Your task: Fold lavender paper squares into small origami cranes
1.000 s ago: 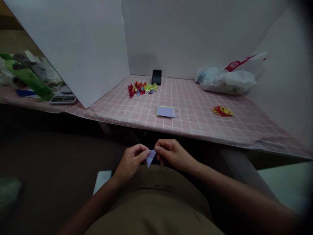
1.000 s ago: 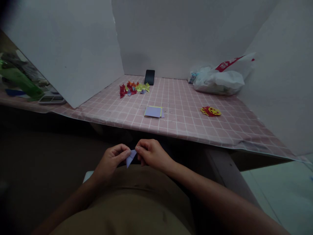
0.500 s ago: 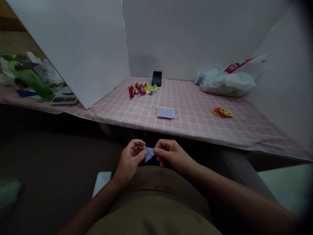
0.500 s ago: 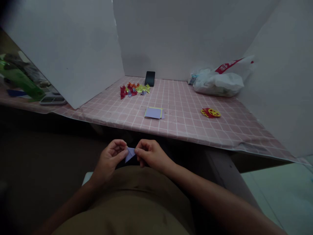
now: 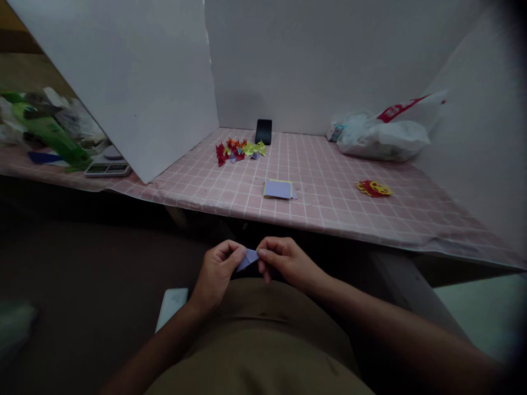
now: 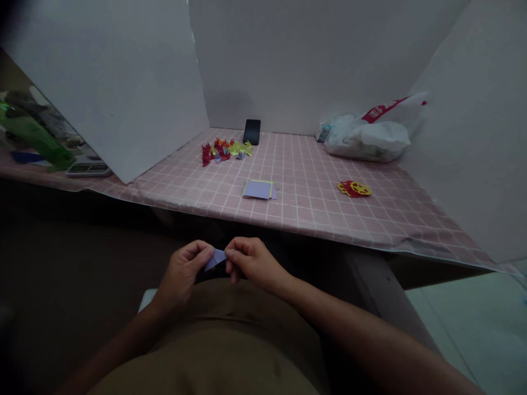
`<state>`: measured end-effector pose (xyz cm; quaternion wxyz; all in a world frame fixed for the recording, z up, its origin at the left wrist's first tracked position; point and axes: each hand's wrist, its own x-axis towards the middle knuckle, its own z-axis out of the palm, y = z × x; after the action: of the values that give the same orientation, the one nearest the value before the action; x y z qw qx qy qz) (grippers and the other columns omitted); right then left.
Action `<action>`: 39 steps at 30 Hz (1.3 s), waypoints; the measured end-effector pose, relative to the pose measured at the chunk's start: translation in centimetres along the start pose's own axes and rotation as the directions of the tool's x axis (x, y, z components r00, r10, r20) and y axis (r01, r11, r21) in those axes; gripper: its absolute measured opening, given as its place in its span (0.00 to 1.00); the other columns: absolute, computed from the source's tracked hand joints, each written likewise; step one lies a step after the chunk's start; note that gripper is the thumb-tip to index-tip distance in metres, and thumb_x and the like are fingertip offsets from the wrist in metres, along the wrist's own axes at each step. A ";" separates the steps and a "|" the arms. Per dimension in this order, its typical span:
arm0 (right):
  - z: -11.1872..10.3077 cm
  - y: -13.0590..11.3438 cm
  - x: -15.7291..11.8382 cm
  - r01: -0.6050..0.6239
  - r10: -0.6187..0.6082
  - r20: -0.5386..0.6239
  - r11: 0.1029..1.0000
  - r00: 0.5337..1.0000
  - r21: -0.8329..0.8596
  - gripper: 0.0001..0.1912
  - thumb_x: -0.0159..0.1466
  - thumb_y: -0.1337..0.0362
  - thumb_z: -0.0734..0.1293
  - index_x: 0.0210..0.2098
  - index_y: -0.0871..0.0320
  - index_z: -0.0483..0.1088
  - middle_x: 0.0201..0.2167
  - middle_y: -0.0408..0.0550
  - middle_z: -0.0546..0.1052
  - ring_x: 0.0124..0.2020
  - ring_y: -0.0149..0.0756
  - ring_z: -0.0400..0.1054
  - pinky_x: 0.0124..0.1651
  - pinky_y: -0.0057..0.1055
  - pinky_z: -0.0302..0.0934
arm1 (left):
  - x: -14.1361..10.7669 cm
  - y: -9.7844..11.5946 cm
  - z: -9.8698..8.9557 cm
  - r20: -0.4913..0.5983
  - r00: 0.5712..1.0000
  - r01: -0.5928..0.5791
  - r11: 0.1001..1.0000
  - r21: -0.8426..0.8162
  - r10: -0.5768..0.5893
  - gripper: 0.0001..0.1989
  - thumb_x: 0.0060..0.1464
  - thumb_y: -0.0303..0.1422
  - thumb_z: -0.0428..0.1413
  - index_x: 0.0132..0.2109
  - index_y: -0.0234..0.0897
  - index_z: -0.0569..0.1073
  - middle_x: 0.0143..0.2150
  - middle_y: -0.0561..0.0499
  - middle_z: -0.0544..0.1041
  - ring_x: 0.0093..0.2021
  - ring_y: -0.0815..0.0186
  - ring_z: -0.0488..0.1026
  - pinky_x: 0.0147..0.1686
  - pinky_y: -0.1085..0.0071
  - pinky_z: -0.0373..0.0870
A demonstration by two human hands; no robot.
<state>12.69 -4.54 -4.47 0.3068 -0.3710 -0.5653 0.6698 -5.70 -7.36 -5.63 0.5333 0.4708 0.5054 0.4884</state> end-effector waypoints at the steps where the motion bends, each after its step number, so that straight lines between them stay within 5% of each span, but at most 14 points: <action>1: 0.0 0.0 0.0 -0.005 0.005 0.006 1.000 1.000 -0.006 0.14 0.64 0.54 0.67 0.30 0.59 0.68 0.22 0.41 0.74 0.19 0.27 0.68 0.25 0.26 0.60 | 0.0 0.1 0.0 -0.006 1.000 -0.002 1.000 0.008 0.002 0.12 0.54 0.39 0.61 0.29 0.35 0.73 0.25 0.56 0.68 0.27 0.71 0.61 0.29 0.74 0.59; 13: 0.0 -0.4 -0.3 -0.006 0.013 0.040 0.986 0.999 -0.164 0.16 0.66 0.55 0.65 0.26 0.58 0.66 0.20 0.41 0.73 0.18 0.26 0.66 0.23 0.24 0.58 | -0.2 1.1 0.1 0.069 0.997 0.018 0.992 0.126 -0.027 0.13 0.53 0.40 0.59 0.27 0.36 0.70 0.22 0.57 0.66 0.24 0.72 0.59 0.25 0.74 0.57; 18: -0.1 -0.7 -0.3 -0.053 0.061 0.058 0.990 0.996 -0.129 0.20 0.67 0.51 0.63 0.25 0.58 0.62 0.19 0.38 0.69 0.15 0.24 0.64 0.21 0.23 0.56 | 0.1 0.5 -0.1 0.135 0.983 0.125 0.992 -0.022 -0.121 0.15 0.53 0.41 0.60 0.26 0.37 0.67 0.20 0.58 0.65 0.22 0.73 0.57 0.23 0.75 0.55; 30: 0.1 0.1 0.0 -0.007 0.011 -0.045 0.996 0.999 0.089 0.25 0.66 0.44 0.64 0.24 0.58 0.64 0.18 0.38 0.68 0.16 0.24 0.62 0.21 0.24 0.56 | 0.2 0.3 0.5 0.160 0.978 0.161 0.968 -0.192 -0.131 0.16 0.53 0.41 0.61 0.26 0.37 0.67 0.20 0.58 0.63 0.21 0.73 0.57 0.23 0.75 0.56; 39: 1.4 0.3 -0.2 0.057 -0.066 0.070 0.990 0.995 0.128 0.15 0.62 0.53 0.71 0.33 0.59 0.67 0.30 0.45 0.78 0.23 0.27 0.67 0.24 0.25 0.62 | 0.1 -0.7 1.2 0.186 0.965 0.256 0.832 -0.492 -0.187 0.15 0.51 0.38 0.65 0.28 0.35 0.68 0.22 0.58 0.65 0.22 0.74 0.58 0.25 0.77 0.59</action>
<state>11.59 -5.49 -4.63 0.3288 -0.3082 -0.5441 0.7077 -4.51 -7.30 -6.27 0.7238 0.2812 0.3727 0.5081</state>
